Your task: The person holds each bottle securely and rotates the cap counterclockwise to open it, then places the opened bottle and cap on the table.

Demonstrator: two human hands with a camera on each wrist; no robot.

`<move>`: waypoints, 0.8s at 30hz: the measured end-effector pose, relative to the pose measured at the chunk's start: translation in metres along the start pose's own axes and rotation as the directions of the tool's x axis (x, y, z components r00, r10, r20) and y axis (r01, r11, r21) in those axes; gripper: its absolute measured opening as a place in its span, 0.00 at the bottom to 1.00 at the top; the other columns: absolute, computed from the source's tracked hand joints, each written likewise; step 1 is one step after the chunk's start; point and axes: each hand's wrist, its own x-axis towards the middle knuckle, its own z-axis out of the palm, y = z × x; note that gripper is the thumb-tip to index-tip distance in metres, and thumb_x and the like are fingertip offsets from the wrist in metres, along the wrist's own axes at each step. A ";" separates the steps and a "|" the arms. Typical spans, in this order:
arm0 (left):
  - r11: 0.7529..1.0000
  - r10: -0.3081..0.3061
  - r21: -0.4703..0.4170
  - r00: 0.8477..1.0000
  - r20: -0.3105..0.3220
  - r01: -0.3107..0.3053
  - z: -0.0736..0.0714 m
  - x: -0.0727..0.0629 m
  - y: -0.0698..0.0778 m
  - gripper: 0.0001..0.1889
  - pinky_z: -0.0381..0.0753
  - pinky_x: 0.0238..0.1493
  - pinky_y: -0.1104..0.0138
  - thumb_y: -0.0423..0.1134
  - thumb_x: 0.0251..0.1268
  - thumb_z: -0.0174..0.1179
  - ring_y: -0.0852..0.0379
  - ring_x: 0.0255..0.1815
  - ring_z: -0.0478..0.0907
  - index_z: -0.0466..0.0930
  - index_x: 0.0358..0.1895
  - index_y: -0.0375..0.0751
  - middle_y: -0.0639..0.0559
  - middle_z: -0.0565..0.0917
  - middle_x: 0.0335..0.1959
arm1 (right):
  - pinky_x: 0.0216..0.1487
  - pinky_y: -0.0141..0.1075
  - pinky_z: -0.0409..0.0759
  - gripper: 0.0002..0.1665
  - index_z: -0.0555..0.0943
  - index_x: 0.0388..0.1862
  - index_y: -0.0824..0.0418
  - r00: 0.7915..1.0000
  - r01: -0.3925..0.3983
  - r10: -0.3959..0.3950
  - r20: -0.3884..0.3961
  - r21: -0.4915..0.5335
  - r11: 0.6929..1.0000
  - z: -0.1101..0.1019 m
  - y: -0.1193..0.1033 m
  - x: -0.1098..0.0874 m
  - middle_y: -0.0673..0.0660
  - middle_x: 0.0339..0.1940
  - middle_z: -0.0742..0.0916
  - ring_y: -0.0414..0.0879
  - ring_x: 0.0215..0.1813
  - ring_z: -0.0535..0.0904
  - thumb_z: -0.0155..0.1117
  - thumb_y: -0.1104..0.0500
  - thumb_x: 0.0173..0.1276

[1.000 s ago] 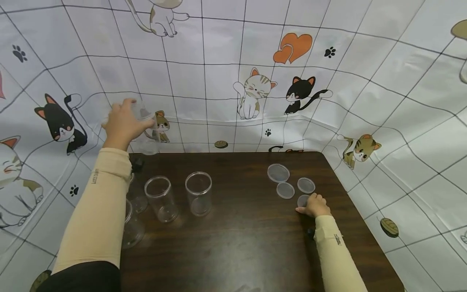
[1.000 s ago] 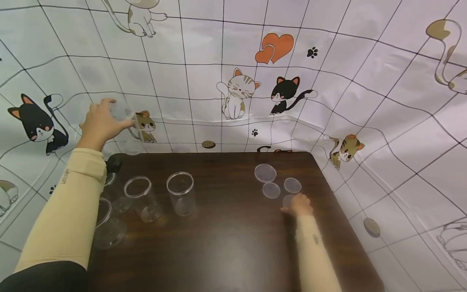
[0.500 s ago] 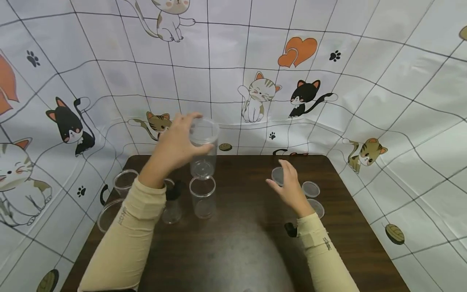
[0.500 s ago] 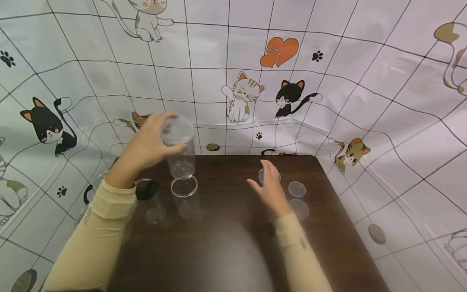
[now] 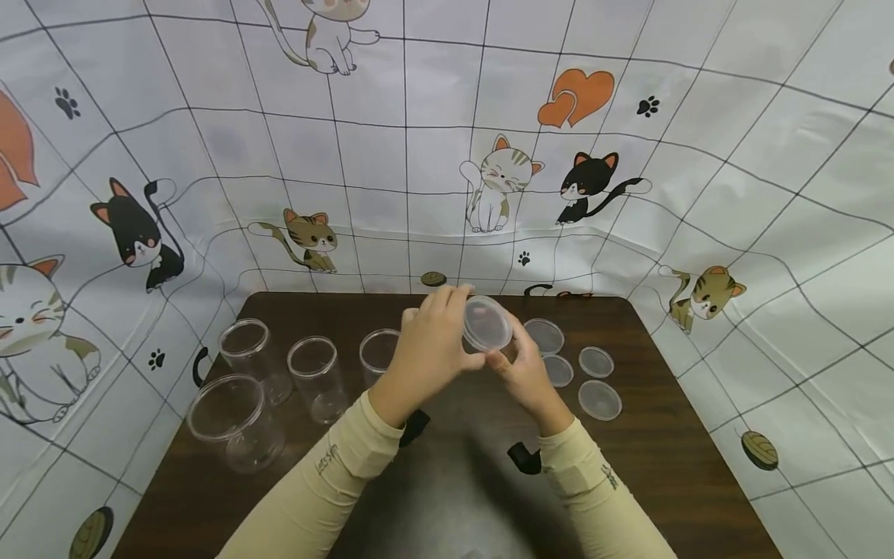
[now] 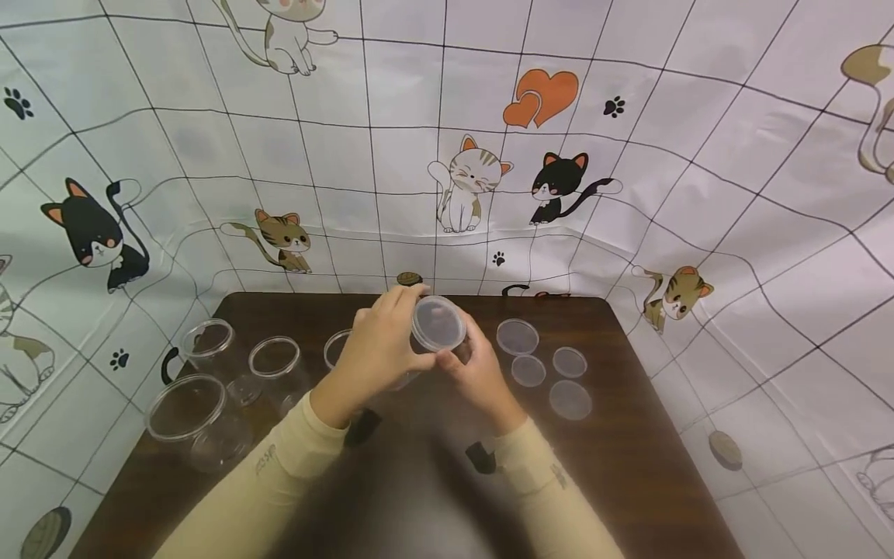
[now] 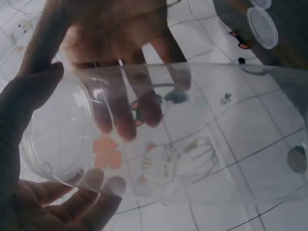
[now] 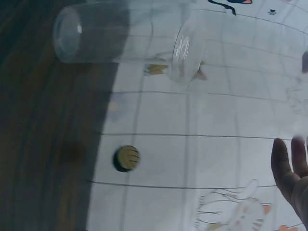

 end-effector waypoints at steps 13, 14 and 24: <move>0.923 -0.004 -0.380 0.992 0.127 0.053 0.034 -0.014 -0.018 0.57 0.74 0.64 0.52 0.47 0.43 0.84 0.43 0.63 0.73 0.59 0.75 0.32 0.39 0.74 0.63 | 0.56 0.31 0.79 0.52 0.66 0.71 0.72 0.983 0.066 -0.058 -0.174 0.037 0.997 -0.004 0.004 0.001 0.63 0.60 0.78 0.46 0.57 0.78 0.66 0.32 0.67; 0.909 -0.016 -0.410 0.990 0.142 0.074 0.041 -0.018 -0.021 0.57 0.73 0.65 0.52 0.47 0.43 0.84 0.44 0.64 0.73 0.58 0.75 0.33 0.39 0.74 0.64 | 0.56 0.31 0.79 0.53 0.66 0.70 0.72 0.981 0.064 -0.056 -0.188 0.040 0.997 -0.003 0.005 0.001 0.63 0.60 0.78 0.45 0.57 0.78 0.66 0.32 0.66; 0.846 -0.154 -0.492 0.977 0.145 0.206 0.093 -0.046 -0.044 0.52 0.78 0.59 0.51 0.47 0.43 0.83 0.46 0.61 0.78 0.62 0.72 0.36 0.40 0.78 0.63 | 0.57 0.32 0.78 0.63 0.65 0.73 0.69 0.984 -0.115 0.124 -0.128 0.076 0.990 0.009 0.013 -0.001 0.70 0.63 0.76 0.52 0.59 0.76 0.70 0.25 0.55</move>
